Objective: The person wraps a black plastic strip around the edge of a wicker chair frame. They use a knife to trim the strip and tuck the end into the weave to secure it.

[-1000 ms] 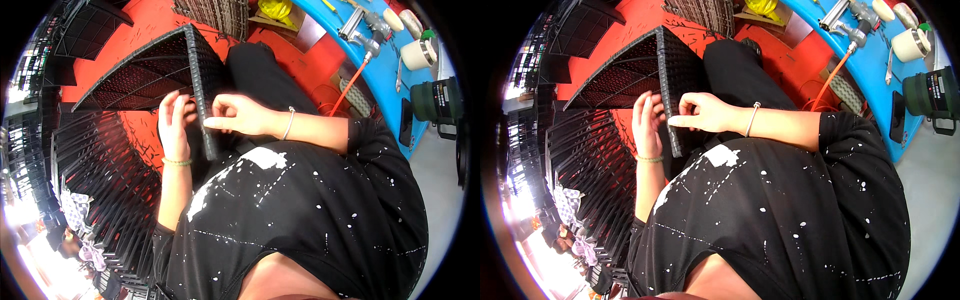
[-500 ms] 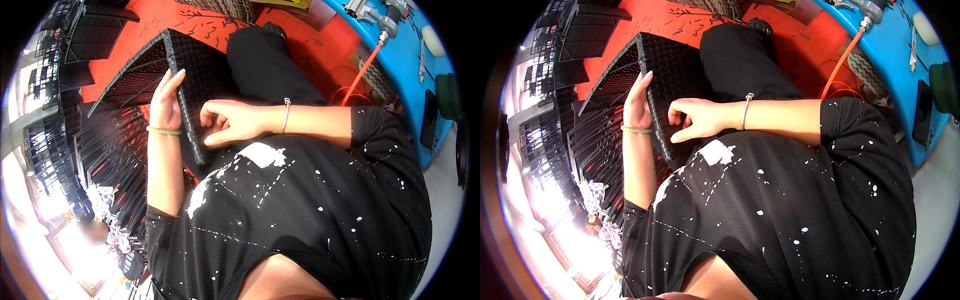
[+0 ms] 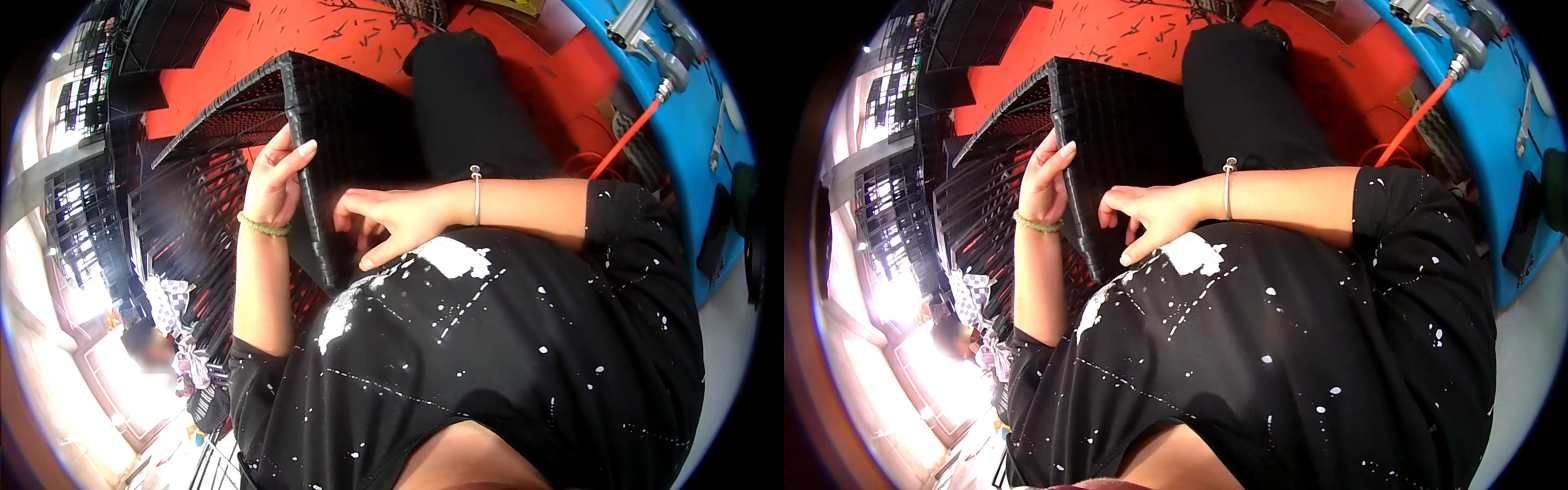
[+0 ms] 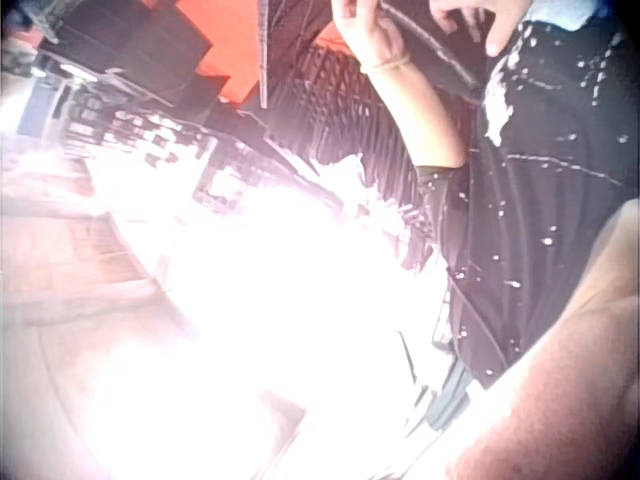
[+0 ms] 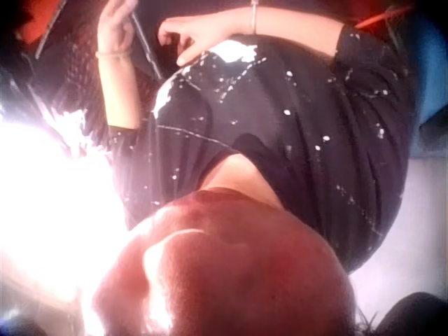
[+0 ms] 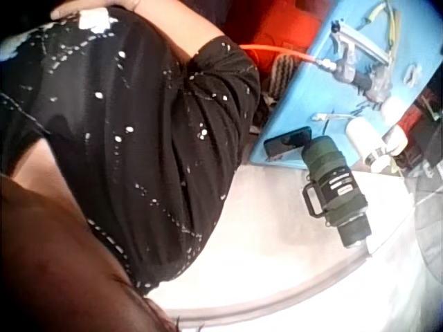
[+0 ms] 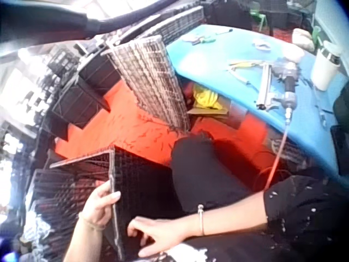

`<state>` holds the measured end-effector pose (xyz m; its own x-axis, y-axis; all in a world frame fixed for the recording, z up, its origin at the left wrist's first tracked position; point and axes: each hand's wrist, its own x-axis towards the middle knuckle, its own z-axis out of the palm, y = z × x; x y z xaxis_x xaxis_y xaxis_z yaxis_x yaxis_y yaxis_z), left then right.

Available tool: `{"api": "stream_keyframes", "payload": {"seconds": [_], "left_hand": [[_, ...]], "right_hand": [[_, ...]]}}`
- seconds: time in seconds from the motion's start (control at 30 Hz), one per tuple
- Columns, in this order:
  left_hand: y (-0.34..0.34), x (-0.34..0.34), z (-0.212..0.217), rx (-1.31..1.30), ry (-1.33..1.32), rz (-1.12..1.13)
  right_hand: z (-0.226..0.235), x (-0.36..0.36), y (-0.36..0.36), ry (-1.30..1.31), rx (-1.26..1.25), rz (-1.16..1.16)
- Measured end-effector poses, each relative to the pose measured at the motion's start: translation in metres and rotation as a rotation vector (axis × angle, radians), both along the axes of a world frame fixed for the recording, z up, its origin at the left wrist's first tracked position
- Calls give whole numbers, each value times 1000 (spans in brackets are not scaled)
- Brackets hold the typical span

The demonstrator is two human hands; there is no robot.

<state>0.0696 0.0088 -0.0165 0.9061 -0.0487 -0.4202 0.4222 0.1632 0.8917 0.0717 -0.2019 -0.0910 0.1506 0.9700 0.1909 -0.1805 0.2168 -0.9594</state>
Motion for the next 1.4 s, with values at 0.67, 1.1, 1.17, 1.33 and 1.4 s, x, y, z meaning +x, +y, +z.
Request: {"api": "stream_keyframes", "payload": {"seconds": [0.67,1.1,1.17,1.33,1.4], "left_hand": [[-53,-22,23,162,-28,-56],[-49,-41,22,139,9,-54],[-60,-43,26,102,26,-22],[-72,-39,38,-155,70,-43],[-65,-29,31,-321,128,-82]], "right_hand": [[-5,4,0,125,55,35],[19,91,-5,-120,-48,-1148],[39,75,2,-169,-162,-1096],[46,69,-14,-58,-98,-1097],[53,69,-20,-50,-126,-1072]]}}
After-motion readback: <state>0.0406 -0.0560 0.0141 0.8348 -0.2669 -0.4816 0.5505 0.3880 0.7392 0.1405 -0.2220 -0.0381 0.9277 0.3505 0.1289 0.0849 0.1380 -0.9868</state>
